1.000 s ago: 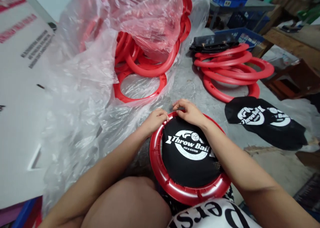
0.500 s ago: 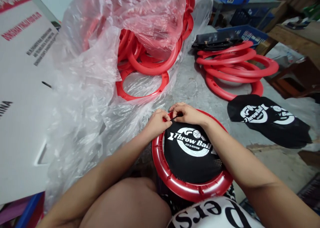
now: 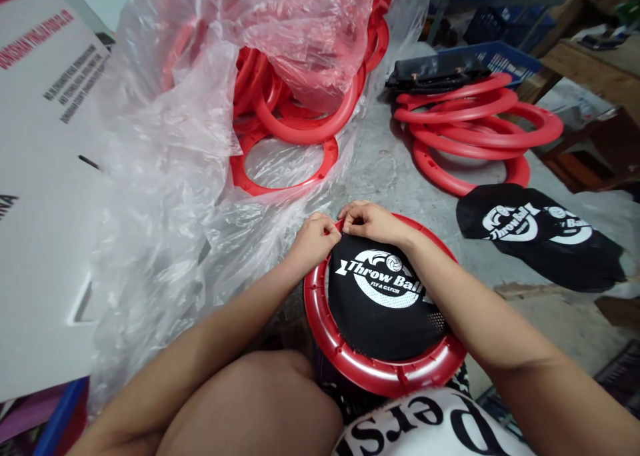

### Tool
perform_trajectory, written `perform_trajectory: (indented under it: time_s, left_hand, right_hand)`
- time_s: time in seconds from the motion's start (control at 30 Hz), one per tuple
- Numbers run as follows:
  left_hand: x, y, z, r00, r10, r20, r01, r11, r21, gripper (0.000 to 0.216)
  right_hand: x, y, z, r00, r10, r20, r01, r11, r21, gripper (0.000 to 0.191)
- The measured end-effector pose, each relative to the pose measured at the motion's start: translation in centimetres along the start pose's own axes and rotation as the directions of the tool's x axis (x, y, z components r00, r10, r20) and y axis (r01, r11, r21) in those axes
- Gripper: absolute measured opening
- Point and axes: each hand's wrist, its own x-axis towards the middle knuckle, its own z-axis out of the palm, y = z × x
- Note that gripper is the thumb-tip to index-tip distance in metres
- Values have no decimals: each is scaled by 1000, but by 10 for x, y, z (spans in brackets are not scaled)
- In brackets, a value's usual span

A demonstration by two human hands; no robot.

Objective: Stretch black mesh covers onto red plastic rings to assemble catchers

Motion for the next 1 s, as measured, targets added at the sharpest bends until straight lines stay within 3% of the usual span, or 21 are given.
perform_trajectory:
  time_s: [0.43,0.57,0.67,0.77,0.83,1.0]
  left_hand:
    - [7,5,1,999,-19,27,14,988,155,16]
    - [5,1,-2,998,-20,63,22,999,-26,8]
    - [3,0,-4,999,-49,22,52,984,-168,13]
    - [1,5,-6,994,69,-90,-74,996,-51,16]
    - [-2,13,-6,973,207,-100,-194,973,125,14]
    - [-11,32,4,920,378,104,-381,800,463,15]
  right_hand:
    - [3,-8,2,995,98,-35,-98,995,-12,14]
    - [2,-7,-11,997,7,78,-10,1000,28,3]
    - [-2,-2,-24,993,33,117,-29,999,-36,9]
    - [-17,4,-35,977,210,-24,-211,965,-154,12]
    - [-35,6,-38,930,335,-154,-363,905,-224,16]
    - [-93,-2,-31,817,443,-370,-565,746,-354,23]
